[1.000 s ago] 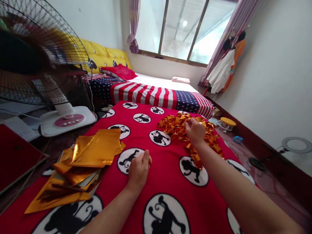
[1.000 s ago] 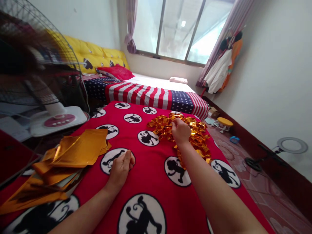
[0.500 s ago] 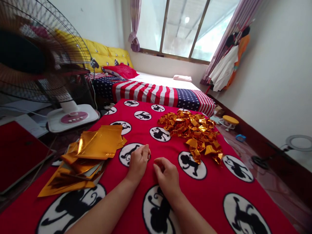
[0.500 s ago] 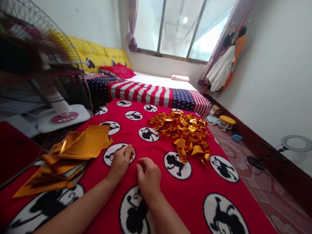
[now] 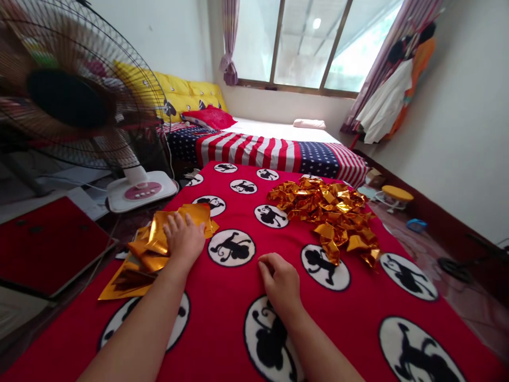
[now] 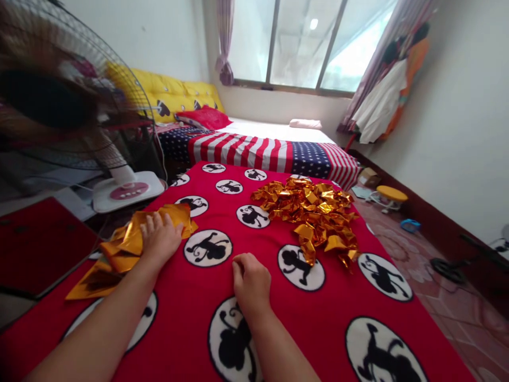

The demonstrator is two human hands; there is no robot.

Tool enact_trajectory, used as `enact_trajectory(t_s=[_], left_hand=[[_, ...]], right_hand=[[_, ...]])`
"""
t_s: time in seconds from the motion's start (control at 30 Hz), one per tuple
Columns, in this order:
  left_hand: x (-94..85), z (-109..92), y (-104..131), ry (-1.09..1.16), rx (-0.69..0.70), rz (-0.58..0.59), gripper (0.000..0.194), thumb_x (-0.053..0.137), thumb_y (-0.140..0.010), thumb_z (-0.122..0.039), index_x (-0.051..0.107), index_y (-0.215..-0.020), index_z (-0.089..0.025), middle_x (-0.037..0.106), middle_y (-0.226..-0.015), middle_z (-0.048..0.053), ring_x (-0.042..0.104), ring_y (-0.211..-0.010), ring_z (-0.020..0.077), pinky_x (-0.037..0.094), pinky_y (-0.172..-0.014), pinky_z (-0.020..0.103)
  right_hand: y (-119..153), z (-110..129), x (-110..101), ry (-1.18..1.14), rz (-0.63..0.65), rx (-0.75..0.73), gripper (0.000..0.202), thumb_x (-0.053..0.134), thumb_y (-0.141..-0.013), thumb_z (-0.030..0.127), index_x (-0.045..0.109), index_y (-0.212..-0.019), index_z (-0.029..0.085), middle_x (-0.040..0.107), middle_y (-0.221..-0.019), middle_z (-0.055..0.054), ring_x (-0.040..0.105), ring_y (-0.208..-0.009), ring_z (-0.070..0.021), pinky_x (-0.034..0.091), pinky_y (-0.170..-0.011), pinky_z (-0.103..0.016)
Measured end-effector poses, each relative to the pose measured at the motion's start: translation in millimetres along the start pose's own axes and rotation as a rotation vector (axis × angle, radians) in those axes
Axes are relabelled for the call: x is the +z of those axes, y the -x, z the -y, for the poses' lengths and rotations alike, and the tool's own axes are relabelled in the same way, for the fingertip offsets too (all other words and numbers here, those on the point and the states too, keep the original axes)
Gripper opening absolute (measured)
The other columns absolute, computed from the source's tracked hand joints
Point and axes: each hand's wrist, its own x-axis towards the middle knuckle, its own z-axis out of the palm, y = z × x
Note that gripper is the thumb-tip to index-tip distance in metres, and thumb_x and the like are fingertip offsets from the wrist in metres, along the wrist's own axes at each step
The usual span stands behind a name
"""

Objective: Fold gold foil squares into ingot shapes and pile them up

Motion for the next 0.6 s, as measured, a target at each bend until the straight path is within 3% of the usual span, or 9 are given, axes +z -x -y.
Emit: enact_trajectory(t_s=[0.17,0.33,0.43,0.5,0.6], left_hand=[[8.9,6,0,-0.110,0.047,0.016,0.059,0.040,-0.091,-0.036,0.049,-0.134,0.004,0.039,-0.144,0.031,0.031,-0.137,0.0412,0.026,-0.110,0.054],[4.6,8,1,0.014,0.121,-0.048,0.046,0.037,-0.092,-0.029,0.061,-0.123,-0.004,0.051,-0.137,0.025,0.041,-0.132,0.0380,0.030,-0.107,0.054],[-10.6,0,5,0.261,0.148,-0.153,0.040,0.039,-0.092,-0.029,0.067,-0.113,-0.010,0.063,-0.124,0.019,0.051,-0.123,0.0358,0.030,-0.107,0.054],[-25.9,-14,11,0.537,0.171,-0.177,0.035,0.044,-0.091,-0.034,0.070,-0.103,-0.014,0.071,-0.107,0.014,0.060,-0.111,0.0311,0.040,-0.101,0.044],[-42.9,-46,26,1.146,0.060,0.070,0.040,0.046,-0.090,-0.046,0.070,-0.089,-0.014,0.070,-0.071,0.006,0.068,-0.079,0.0236,0.052,-0.071,0.031]], right_hand=[[2,0,-1,-0.002,0.008,-0.021,0.016,0.052,-0.087,0.022,0.068,-0.086,0.023,0.069,-0.083,-0.001,0.063,-0.076,-0.0171,0.042,-0.068,-0.026],[1,1,-2,-0.003,0.021,-0.030,0.016,0.052,-0.087,0.021,0.067,-0.086,0.023,0.069,-0.084,-0.001,0.063,-0.076,-0.0175,0.042,-0.068,-0.026],[1,2,-2,0.003,0.016,-0.022,0.015,0.052,-0.087,0.022,0.067,-0.084,0.023,0.069,-0.083,-0.001,0.063,-0.076,-0.0183,0.042,-0.067,-0.027],[1,2,-2,-0.030,0.000,-0.008,0.015,0.053,-0.087,0.023,0.067,-0.084,0.024,0.068,-0.082,-0.001,0.063,-0.075,-0.0181,0.042,-0.067,-0.028],[0,1,0,-0.205,-0.037,0.037,0.013,0.056,-0.087,0.029,0.066,-0.093,0.023,0.068,-0.082,-0.001,0.061,-0.068,-0.0162,0.045,-0.063,-0.027]])
